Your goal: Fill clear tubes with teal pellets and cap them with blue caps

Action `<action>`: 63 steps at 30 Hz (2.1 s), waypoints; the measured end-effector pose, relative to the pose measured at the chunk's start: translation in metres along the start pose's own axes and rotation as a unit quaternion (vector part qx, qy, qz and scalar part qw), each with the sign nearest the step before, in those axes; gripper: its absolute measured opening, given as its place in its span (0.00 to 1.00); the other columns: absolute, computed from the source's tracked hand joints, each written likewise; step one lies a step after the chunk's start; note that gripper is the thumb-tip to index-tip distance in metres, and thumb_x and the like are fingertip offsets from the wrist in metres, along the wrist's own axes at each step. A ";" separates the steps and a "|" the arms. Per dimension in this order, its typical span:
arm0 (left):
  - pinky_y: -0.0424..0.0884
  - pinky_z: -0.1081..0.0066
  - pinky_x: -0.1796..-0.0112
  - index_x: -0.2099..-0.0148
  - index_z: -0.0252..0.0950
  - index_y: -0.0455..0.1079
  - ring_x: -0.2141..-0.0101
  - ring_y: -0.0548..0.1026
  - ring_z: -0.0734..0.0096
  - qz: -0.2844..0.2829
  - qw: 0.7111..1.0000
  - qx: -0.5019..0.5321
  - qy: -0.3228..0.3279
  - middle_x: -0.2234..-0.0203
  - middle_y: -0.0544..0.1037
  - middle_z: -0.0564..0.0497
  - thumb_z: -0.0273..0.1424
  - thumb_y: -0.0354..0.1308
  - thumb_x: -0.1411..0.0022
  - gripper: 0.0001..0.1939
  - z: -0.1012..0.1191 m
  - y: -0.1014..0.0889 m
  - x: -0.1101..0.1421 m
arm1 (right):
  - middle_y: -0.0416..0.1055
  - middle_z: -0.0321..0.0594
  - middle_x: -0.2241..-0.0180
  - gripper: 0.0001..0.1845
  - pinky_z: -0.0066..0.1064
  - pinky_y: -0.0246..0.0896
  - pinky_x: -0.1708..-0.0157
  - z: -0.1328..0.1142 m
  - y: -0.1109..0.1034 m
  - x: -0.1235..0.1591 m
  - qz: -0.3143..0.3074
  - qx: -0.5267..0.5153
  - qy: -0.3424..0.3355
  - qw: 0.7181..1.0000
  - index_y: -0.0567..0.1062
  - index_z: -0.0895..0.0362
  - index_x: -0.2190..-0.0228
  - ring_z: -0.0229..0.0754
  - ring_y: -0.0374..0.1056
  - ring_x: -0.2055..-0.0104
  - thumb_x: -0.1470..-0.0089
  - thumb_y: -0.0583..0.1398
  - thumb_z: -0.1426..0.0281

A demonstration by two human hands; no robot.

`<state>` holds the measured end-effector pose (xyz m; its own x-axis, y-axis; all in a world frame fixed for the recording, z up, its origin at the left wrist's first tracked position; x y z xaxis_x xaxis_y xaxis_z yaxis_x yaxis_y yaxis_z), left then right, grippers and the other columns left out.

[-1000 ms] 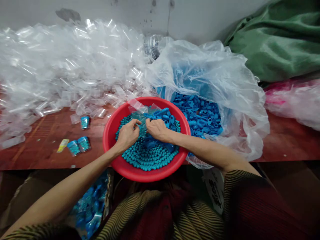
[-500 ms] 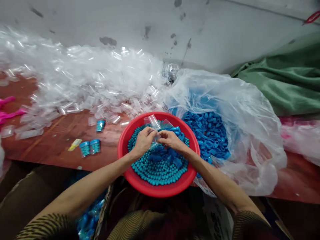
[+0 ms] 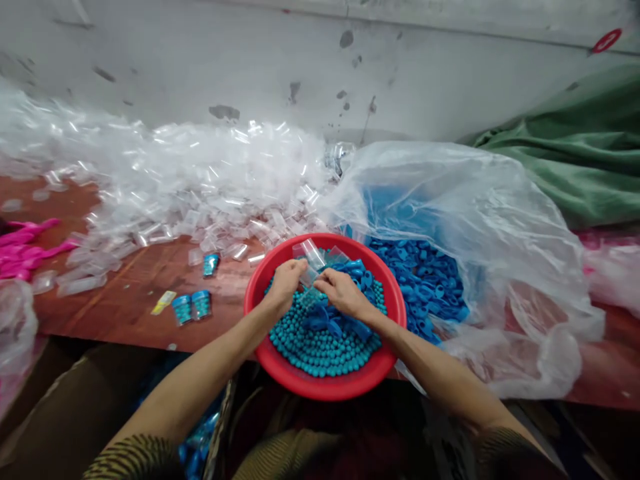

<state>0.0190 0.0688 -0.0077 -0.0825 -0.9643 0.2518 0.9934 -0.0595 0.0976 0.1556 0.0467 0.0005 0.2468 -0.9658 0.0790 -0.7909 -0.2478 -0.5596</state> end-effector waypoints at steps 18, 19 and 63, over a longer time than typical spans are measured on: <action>0.59 0.77 0.85 0.69 0.35 0.61 0.86 0.66 0.77 -0.122 0.992 -0.009 -0.043 0.84 0.67 0.57 0.40 0.59 0.51 0.15 0.001 -0.001 0.006 | 0.71 0.39 0.71 0.09 0.31 0.63 0.67 0.001 -0.013 0.018 -0.058 0.050 0.029 0.997 0.68 0.60 0.65 0.40 0.69 0.68 0.43 0.52 0.67; 0.59 0.77 0.84 0.69 0.36 0.61 0.86 0.66 0.77 -0.117 0.992 -0.028 -0.039 0.84 0.67 0.58 0.40 0.58 0.50 0.14 0.001 0.000 0.008 | 0.71 0.42 0.65 0.12 0.33 0.63 0.63 -0.001 -0.013 0.021 -0.053 0.088 -0.005 0.995 0.67 0.60 0.61 0.42 0.69 0.63 0.45 0.54 0.65; 0.64 0.59 0.53 0.44 0.29 0.61 0.52 0.68 0.53 0.107 0.813 -0.519 0.242 0.51 0.68 0.36 0.30 0.50 0.41 0.23 0.024 -0.010 -0.011 | 0.67 0.36 0.69 0.09 0.26 0.55 0.69 0.017 -0.031 -0.002 -0.120 0.130 0.006 0.984 0.69 0.62 0.62 0.35 0.61 0.70 0.46 0.53 0.72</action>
<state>0.0077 0.0867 0.0120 -0.1088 -0.9547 -0.2769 0.5326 0.1792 -0.8272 0.1893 0.0577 0.0038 0.4009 -0.8830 0.2442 -0.5406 -0.4432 -0.7151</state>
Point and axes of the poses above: each hand's wrist, its own x-axis away from the middle knuckle, its own y-axis out of the palm, z = x × y, the point moved 2 cm from there along -x, towards the middle knuckle
